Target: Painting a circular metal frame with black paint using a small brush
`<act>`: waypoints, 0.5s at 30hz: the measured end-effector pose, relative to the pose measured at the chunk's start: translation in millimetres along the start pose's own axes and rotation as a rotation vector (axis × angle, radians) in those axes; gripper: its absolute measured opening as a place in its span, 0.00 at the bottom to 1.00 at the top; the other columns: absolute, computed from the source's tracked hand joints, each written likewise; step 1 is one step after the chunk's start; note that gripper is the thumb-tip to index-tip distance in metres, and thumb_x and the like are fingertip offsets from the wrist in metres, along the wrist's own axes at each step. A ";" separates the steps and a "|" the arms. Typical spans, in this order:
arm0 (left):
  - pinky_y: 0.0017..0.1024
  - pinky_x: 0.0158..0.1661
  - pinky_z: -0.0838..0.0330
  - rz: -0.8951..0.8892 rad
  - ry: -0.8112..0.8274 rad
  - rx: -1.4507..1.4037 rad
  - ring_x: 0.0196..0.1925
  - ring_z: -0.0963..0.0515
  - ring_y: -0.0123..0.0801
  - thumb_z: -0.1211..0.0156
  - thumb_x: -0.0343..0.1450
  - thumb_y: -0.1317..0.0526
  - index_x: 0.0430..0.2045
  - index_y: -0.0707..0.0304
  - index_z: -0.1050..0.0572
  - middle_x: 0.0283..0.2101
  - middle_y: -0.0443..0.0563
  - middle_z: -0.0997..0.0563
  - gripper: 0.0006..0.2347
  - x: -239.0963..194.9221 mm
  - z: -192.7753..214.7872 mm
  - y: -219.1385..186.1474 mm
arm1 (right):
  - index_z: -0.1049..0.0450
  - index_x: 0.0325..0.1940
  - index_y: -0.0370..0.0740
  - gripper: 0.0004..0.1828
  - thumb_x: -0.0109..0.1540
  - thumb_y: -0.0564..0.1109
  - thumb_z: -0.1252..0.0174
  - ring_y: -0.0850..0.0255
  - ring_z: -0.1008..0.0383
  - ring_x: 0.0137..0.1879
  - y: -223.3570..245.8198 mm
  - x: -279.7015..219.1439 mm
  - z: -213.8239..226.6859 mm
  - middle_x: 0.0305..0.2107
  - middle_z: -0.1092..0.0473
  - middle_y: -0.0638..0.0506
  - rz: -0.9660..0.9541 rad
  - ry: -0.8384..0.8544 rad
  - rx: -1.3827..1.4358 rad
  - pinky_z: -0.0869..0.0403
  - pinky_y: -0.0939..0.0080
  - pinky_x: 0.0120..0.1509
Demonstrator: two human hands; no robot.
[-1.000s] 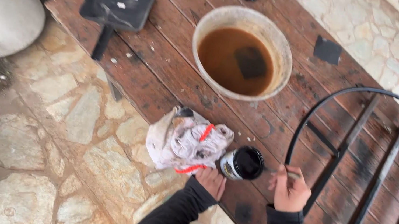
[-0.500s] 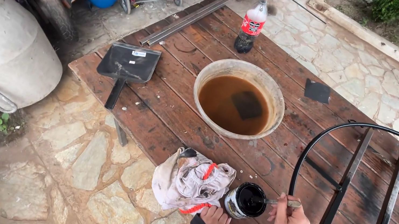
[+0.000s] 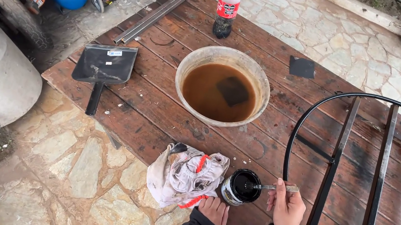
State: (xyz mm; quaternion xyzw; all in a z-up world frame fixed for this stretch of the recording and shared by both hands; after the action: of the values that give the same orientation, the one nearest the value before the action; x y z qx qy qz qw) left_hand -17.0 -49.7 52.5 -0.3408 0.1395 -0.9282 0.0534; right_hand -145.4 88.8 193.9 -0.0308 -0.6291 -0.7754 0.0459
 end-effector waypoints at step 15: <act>0.42 0.30 0.40 0.024 0.023 -0.014 0.28 0.32 0.47 0.48 0.73 0.57 0.19 0.58 0.30 0.26 0.54 0.31 0.12 1.3 -0.1 -1.0 | 0.30 0.40 0.32 0.06 0.67 0.37 0.52 0.47 0.30 0.24 -73.3 -0.6 5.9 0.25 0.29 0.33 -0.363 0.071 0.437 0.28 0.49 0.26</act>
State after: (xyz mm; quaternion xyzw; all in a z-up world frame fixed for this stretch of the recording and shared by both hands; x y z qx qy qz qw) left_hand -18.0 -49.0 53.5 -0.3288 0.1507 -0.9304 0.0603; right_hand -152.9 109.6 123.8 0.1201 -0.7745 -0.6176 -0.0662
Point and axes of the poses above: each hand's wrist, its own x-axis towards the middle knuckle, its own z-axis out of the back of the hand, y = z × x, the point moved 4 cm from there along x, towards the middle knuckle
